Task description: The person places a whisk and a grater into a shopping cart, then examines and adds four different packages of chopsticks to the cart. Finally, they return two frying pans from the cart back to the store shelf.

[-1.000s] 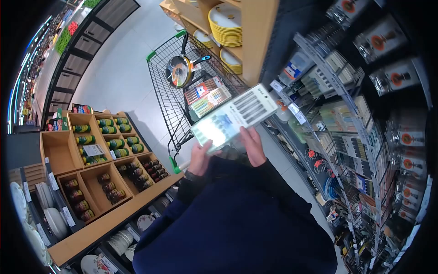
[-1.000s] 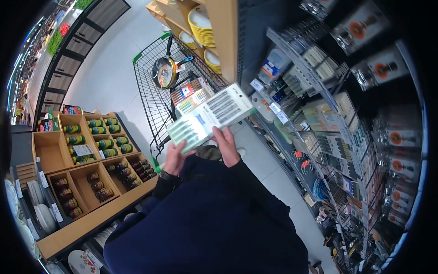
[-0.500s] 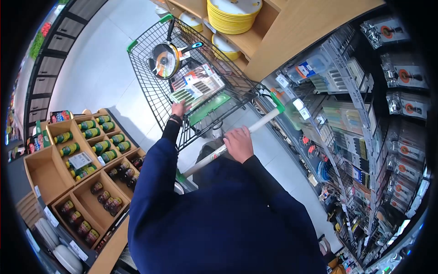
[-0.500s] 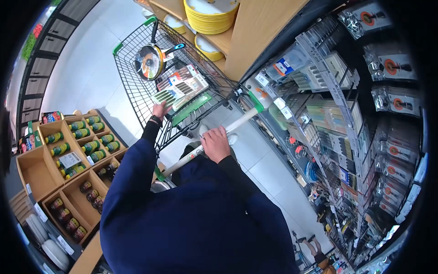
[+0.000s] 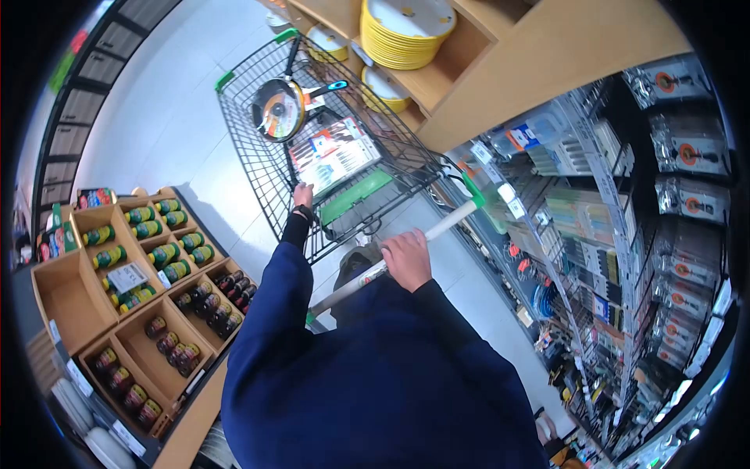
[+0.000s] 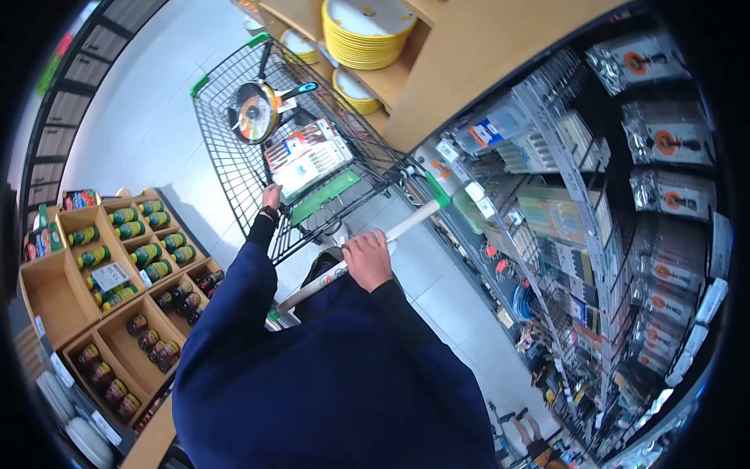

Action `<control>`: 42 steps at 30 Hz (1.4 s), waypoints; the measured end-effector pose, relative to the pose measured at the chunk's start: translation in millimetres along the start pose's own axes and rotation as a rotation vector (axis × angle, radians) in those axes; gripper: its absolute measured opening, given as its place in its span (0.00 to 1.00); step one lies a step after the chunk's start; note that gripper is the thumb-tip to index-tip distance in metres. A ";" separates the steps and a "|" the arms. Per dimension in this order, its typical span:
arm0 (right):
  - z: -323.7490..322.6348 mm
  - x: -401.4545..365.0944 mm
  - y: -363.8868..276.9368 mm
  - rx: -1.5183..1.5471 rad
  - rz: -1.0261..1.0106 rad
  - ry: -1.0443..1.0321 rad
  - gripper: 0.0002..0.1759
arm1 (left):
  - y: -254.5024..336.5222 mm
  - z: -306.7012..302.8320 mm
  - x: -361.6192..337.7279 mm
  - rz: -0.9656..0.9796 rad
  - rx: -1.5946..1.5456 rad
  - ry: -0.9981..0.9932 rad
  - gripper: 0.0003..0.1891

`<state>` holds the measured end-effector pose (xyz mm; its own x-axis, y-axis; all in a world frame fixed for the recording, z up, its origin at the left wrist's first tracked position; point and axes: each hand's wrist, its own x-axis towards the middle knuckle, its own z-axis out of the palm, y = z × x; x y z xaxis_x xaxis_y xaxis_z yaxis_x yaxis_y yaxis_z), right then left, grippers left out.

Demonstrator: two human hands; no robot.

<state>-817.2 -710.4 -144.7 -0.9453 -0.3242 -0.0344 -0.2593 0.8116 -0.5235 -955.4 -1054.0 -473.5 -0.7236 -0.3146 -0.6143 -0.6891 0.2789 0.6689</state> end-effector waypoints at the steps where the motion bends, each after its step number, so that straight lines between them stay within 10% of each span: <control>1: -2.8 0.5 -0.7 -0.011 -0.012 -0.022 0.09 | 0.3 -5.8 -10.3 -0.022 -0.087 0.033 0.28; 7: -13.1 0.9 22.9 0.042 -0.285 -0.188 0.13 | 76.7 -72.5 -167.6 0.242 -0.589 -0.161 0.13; 13: -40.7 24.1 83.0 -0.121 -0.431 -0.351 0.27 | 138.5 -93.9 -361.8 0.539 0.038 0.368 0.09; 16: -56.4 50.1 121.1 -0.350 -0.354 -0.468 0.18 | 123.7 -78.3 -419.9 0.582 0.181 0.405 0.09; 20: -58.8 65.9 128.1 -0.407 -0.431 -0.712 0.18 | 69.4 -36.1 -433.9 0.254 0.737 0.356 0.15; 25: -54.2 79.5 132.1 -0.440 -0.443 -0.908 0.27 | 73.4 -14.8 -426.3 0.241 0.525 0.615 0.19; 31: -51.1 76.5 128.8 -0.416 -0.469 -0.890 0.27 | 84.3 -28.8 -405.6 -0.287 0.588 0.420 0.24; 42: -56.2 47.8 126.2 -0.464 -0.471 -0.871 0.34 | 39.8 -23.5 -385.4 -0.089 0.959 -0.045 0.26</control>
<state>-906.3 -596.2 -164.6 -0.3151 -0.7345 -0.6010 -0.7804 0.5609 -0.2764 -703.0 -943.0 -200.3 -0.6546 -0.3407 -0.6749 -0.4659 0.8848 0.0053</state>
